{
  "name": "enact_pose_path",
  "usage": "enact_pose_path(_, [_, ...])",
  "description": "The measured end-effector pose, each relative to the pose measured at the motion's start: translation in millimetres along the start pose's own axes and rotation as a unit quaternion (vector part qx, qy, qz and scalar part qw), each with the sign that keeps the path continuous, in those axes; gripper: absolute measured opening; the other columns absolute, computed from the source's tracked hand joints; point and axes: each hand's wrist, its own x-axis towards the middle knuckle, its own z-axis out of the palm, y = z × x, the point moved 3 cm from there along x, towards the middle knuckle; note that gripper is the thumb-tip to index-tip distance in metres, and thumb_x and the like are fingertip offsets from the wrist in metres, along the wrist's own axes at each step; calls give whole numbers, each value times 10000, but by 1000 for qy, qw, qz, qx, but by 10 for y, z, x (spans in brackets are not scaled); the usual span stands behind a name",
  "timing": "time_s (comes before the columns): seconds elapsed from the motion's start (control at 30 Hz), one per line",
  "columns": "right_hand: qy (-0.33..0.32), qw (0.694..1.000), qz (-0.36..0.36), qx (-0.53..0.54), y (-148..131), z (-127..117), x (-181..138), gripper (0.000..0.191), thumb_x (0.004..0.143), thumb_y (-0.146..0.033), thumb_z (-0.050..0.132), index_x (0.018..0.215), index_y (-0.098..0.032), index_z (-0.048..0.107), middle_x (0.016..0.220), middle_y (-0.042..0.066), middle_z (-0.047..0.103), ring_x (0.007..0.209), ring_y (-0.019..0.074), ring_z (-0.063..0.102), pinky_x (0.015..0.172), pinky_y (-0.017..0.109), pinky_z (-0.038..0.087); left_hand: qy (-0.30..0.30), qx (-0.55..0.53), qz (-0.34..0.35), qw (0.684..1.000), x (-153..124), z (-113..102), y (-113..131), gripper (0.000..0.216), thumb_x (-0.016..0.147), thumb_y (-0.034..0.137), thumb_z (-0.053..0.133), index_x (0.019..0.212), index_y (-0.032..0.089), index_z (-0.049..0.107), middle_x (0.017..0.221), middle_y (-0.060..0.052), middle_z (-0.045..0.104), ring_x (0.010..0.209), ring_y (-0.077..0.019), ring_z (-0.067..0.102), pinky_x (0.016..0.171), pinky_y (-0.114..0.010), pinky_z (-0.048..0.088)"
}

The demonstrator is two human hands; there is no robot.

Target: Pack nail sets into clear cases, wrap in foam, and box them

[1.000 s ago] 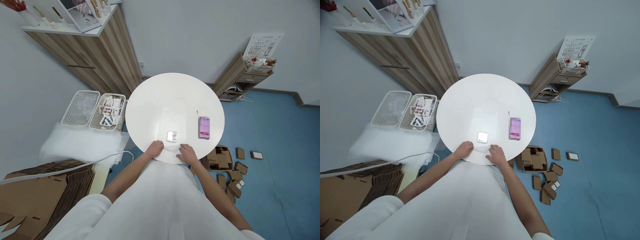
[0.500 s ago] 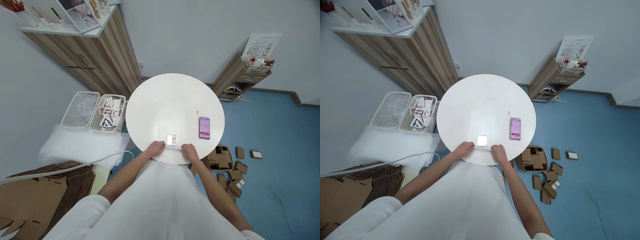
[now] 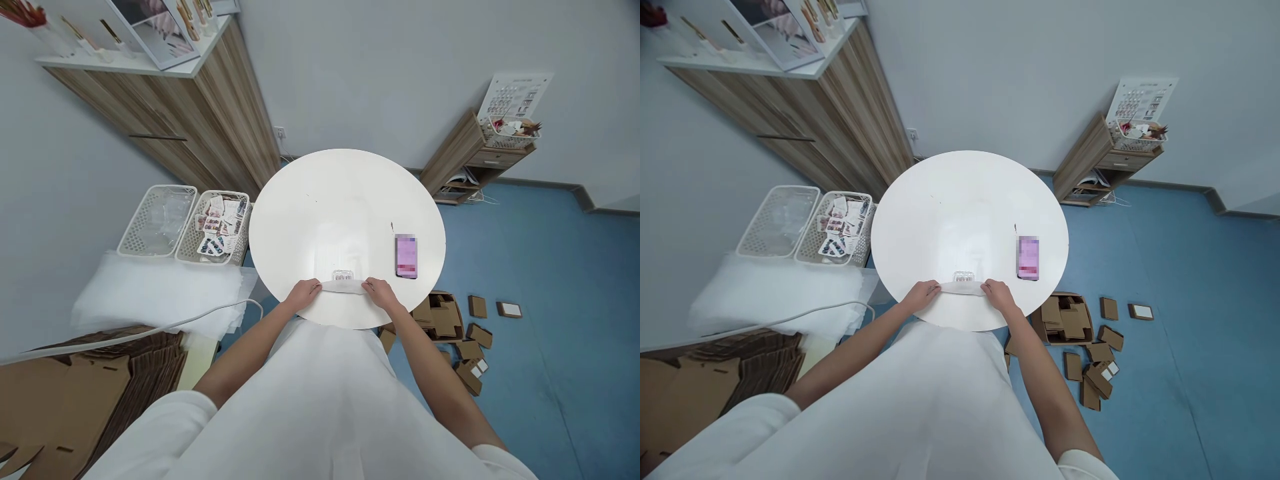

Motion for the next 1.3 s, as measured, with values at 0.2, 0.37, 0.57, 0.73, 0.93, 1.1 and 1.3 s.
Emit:
enact_pose_path(0.2, [12,999,45,25,43,-32,175,266,836,-394,392,713,-200,525,732,20,592,654,134,514,532,219,305,19,34,-119,992,161,-36,18,264,817,341,346,693,207,538,689,-16,600,691,-180,560,611,-280,378])
enact_pose_path(0.37, [36,995,89,3,70,55,289,244,817,-408,415,743,-202,525,754,22,603,654,137,532,517,222,315,30,52,-182,981,233,7,8,185,779,258,379,685,203,529,720,-23,616,753,-199,566,703,-327,375])
enact_pose_path(0.57, [53,994,91,-31,86,148,327,202,830,-367,396,778,-210,513,731,24,608,639,150,550,500,234,321,121,117,-171,971,186,19,69,253,774,227,384,976,192,531,976,-107,597,924,-268,530,791,-433,359])
enact_pose_path(0.73, [64,993,92,-34,80,183,350,181,825,-356,414,785,-212,516,726,33,610,643,158,557,512,244,328,151,188,22,970,84,76,381,526,764,188,406,1285,183,331,1345,-134,355,1232,-298,299,972,-454,226])
enact_pose_path(0.93, [70,994,87,-9,126,219,333,225,829,-376,403,912,-208,527,779,53,608,697,188,563,568,278,372,18,235,118,965,173,327,528,487,783,278,432,1261,220,357,1403,-99,290,1287,-275,236,1013,-451,174])
enact_pose_path(1.1, [277,961,-6,5,127,173,119,350,843,-298,372,1162,-162,425,1183,135,490,1086,242,448,852,368,358,19,231,99,968,239,408,447,491,776,251,451,1254,208,348,1396,-111,297,1284,-262,247,993,-422,231])
enact_pose_path(1.3, [117,956,-251,-103,-228,338,71,284,753,-322,556,1015,-216,526,1319,102,403,1199,272,340,955,441,263,35,224,88,970,251,389,416,477,747,274,507,1206,216,393,1408,-119,271,1303,-296,191,1007,-467,198])
